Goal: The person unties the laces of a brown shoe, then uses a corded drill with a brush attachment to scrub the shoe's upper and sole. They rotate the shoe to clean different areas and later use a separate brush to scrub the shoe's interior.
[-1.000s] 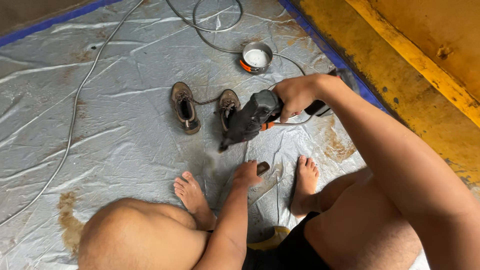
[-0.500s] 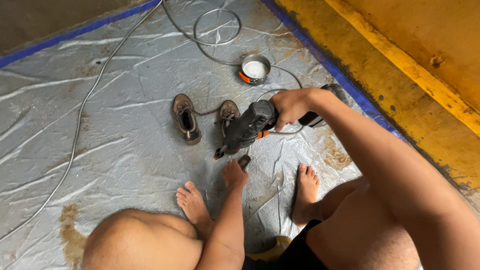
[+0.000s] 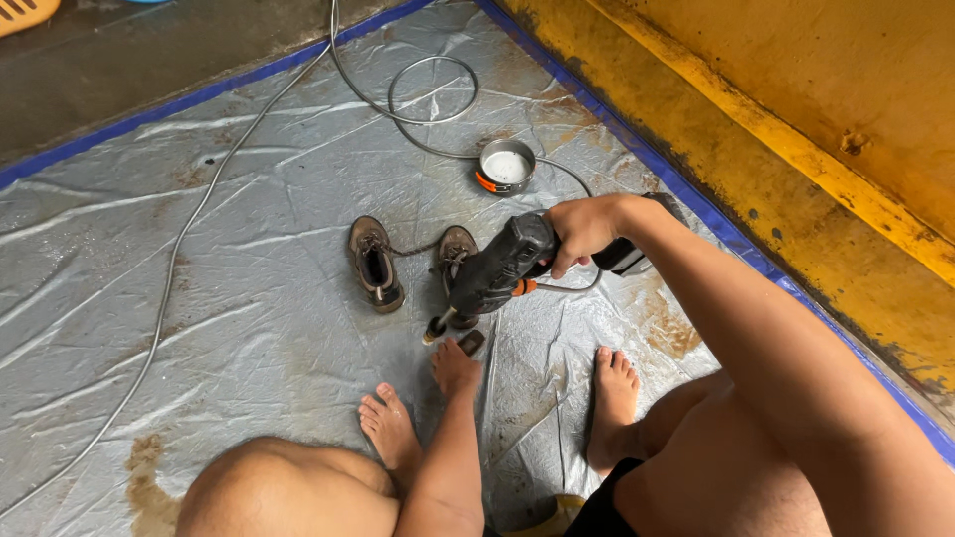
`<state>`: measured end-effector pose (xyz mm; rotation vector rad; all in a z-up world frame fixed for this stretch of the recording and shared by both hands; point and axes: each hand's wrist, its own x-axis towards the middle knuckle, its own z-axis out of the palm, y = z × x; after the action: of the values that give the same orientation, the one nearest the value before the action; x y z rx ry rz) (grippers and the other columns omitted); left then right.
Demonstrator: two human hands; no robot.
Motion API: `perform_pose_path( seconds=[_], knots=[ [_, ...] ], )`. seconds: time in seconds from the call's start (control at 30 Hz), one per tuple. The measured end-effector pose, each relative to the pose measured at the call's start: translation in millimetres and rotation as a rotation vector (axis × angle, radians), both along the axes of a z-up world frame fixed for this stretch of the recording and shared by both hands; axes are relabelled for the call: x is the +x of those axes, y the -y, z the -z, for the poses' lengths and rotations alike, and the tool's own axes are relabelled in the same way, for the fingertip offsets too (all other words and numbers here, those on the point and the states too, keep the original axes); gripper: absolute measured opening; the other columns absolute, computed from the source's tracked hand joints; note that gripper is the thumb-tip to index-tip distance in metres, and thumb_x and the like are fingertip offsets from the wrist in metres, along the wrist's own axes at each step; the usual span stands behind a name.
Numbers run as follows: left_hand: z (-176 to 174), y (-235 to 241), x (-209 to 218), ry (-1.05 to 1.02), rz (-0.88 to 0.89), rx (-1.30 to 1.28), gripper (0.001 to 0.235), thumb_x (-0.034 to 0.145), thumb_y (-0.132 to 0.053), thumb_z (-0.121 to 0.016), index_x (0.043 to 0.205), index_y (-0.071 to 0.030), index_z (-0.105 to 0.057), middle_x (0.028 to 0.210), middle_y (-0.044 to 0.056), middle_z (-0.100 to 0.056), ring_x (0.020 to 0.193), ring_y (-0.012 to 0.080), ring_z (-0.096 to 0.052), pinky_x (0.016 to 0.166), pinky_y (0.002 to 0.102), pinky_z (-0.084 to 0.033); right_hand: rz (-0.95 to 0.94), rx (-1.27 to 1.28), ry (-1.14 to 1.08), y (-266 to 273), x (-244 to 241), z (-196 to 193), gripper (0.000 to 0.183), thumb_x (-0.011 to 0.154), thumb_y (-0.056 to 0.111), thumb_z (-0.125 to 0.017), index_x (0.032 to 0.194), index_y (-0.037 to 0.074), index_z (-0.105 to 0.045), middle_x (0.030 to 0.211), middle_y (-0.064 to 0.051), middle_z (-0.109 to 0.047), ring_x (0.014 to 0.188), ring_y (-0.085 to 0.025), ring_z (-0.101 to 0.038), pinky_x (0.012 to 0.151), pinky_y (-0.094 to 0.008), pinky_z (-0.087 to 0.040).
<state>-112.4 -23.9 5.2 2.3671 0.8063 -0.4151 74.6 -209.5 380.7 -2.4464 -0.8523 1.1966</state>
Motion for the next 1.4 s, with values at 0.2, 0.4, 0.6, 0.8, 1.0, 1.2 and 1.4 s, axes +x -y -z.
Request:
perform_pose_path(
  seconds=[0.2,0.4,0.6,0.8,1.0,1.2,1.4],
  knots=[
    [-1.1,-16.4,5.7,-0.042,-0.063,-0.107,0.079,0.096,-0.034,-0.064,0.163,-0.005,-0.035,0.160,0.021,-0.049,0.150,0.0397,-0.048,0.120,0.060,-0.047,0.036,-0.003,-0.037,10.6,-2.7,-0.9,0.034,0.075,0.024,-0.095,0.082,-0.002,-0.075,0.068,-0.014,-0.074,0.066,-0.022,-0.077,0.065,-0.033,-0.065],
    [47.2,-35.9,20.5,0.136,-0.377,-0.349,0.079,0.088,-0.044,-0.074,0.155,-0.015,-0.043,0.141,0.019,-0.068,0.132,0.0421,-0.068,0.107,0.060,-0.054,0.268,0.200,-0.029,39.6,18.1,-1.5,0.033,0.071,0.015,-0.100,0.076,-0.008,-0.077,0.063,-0.019,-0.070,0.061,-0.026,-0.073,0.066,-0.036,-0.064],
    [-36.1,-28.8,26.9,0.424,-0.588,-0.409,0.067,0.102,-0.046,-0.072,0.155,-0.013,-0.047,0.146,0.023,-0.066,0.139,0.0437,-0.064,0.115,0.059,-0.053,0.629,0.425,0.047,56.3,-3.2,47.3,0.033,0.078,0.026,-0.099,0.070,0.003,-0.076,0.059,-0.012,-0.069,0.060,-0.022,-0.074,0.069,-0.037,-0.060],
    [-34.4,-35.0,77.6,0.604,-0.571,-0.383,0.073,0.104,-0.037,-0.075,0.161,-0.002,-0.045,0.139,0.033,-0.066,0.131,0.0465,-0.068,0.105,0.058,-0.061,1.019,0.879,0.043,64.1,-55.5,162.3,0.024,0.089,0.021,-0.091,0.076,0.008,-0.075,0.048,-0.013,-0.062,0.045,-0.024,-0.066,0.062,-0.035,-0.054],
    [-23.3,-42.9,104.8,0.615,-0.570,-0.324,0.066,0.093,-0.029,-0.085,0.148,-0.009,-0.054,0.133,0.028,-0.072,0.127,0.0462,-0.070,0.101,0.057,-0.061,1.636,1.324,-0.265,79.4,-66.5,308.3,0.029,0.094,0.015,-0.089,0.090,0.004,-0.063,0.059,-0.010,-0.053,0.051,-0.027,-0.062,0.058,-0.040,-0.057],
    [-7.5,-52.9,119.3,0.516,-0.646,-0.418,0.081,0.092,-0.026,-0.089,0.158,-0.010,-0.045,0.152,0.023,-0.060,0.143,0.0423,-0.059,0.115,0.059,-0.053,1.838,1.462,-0.298,65.4,-51.3,360.5,0.026,0.095,0.021,-0.089,0.103,0.001,-0.076,0.060,-0.014,-0.052,0.054,-0.031,-0.062,0.061,-0.047,-0.058],
    [43.1,-61.0,117.0,0.510,-0.596,-0.277,0.081,0.080,-0.027,-0.095,0.146,-0.004,-0.055,0.135,0.027,-0.071,0.131,0.0462,-0.067,0.108,0.058,-0.056,1.942,1.461,-0.411,57.3,-46.7,362.2,0.024,0.097,0.022,-0.086,0.111,0.005,-0.077,0.064,-0.011,-0.050,0.058,-0.029,-0.062,0.064,-0.045,-0.059]
  ],
)
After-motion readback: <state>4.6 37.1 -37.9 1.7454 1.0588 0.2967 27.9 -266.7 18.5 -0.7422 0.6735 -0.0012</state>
